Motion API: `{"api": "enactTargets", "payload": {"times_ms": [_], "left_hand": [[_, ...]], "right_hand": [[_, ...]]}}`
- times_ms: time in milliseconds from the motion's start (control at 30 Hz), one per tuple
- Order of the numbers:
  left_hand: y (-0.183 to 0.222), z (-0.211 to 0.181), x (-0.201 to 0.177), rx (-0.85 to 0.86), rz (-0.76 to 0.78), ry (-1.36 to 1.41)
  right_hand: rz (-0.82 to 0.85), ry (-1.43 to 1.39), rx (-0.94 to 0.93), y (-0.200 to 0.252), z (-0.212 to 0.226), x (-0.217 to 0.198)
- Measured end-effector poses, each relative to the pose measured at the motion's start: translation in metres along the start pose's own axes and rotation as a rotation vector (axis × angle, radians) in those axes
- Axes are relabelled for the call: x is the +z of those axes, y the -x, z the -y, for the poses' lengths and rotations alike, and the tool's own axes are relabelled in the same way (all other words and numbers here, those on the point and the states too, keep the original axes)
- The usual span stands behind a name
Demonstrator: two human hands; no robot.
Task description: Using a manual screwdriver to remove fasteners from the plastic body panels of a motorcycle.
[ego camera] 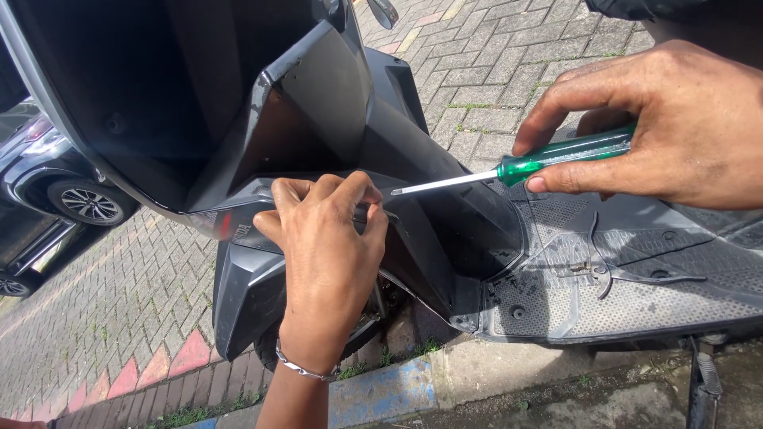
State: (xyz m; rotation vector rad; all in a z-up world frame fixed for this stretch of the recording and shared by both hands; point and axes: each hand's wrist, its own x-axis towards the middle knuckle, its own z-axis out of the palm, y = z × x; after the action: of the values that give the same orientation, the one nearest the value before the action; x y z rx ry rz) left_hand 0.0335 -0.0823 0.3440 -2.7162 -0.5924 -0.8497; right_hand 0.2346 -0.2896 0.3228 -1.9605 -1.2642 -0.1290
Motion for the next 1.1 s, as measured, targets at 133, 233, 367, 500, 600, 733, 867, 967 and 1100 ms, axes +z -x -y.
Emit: {"api": "enactTargets", "payload": {"times_ms": [133, 233, 367, 500, 600, 733, 867, 967, 1100], "left_hand": [[-0.005, 0.0, -0.009, -0.006, 0.107, 0.053], [-0.007, 0.001, -0.012, 0.01, 0.172, 0.07], [-0.004, 0.004, -0.016, 0.167, 0.15, 0.021], [-0.001, 0.004, -0.023, 0.283, 0.111, -0.02], [0.001, 0.004, -0.028, 0.35, 0.052, -0.064], [0.002, 0.006, -0.031, 0.346, 0.051, -0.081], [0.002, 0.006, -0.03, 0.334, 0.032, -0.057], [0.003, 0.007, -0.027, 0.316, 0.002, -0.07], [0.003, 0.004, -0.03, 0.295, -0.007, -0.074]], "right_hand": [[-0.003, -0.037, -0.111, 0.0, -0.004, 0.003], [0.011, -0.03, -0.087, 0.001, -0.003, 0.001], [0.096, 0.037, -0.063, 0.001, -0.006, -0.002], [0.14, 0.053, -0.05, 0.002, -0.006, -0.004], [0.137, 0.072, -0.046, 0.002, -0.006, -0.006], [0.058, 0.033, -0.138, 0.006, -0.005, -0.004], [-0.018, 0.004, -0.229, 0.008, -0.001, -0.006], [-0.041, -0.009, -0.198, 0.011, 0.003, -0.007], [-0.087, -0.035, -0.239, 0.015, 0.005, -0.005]]}}
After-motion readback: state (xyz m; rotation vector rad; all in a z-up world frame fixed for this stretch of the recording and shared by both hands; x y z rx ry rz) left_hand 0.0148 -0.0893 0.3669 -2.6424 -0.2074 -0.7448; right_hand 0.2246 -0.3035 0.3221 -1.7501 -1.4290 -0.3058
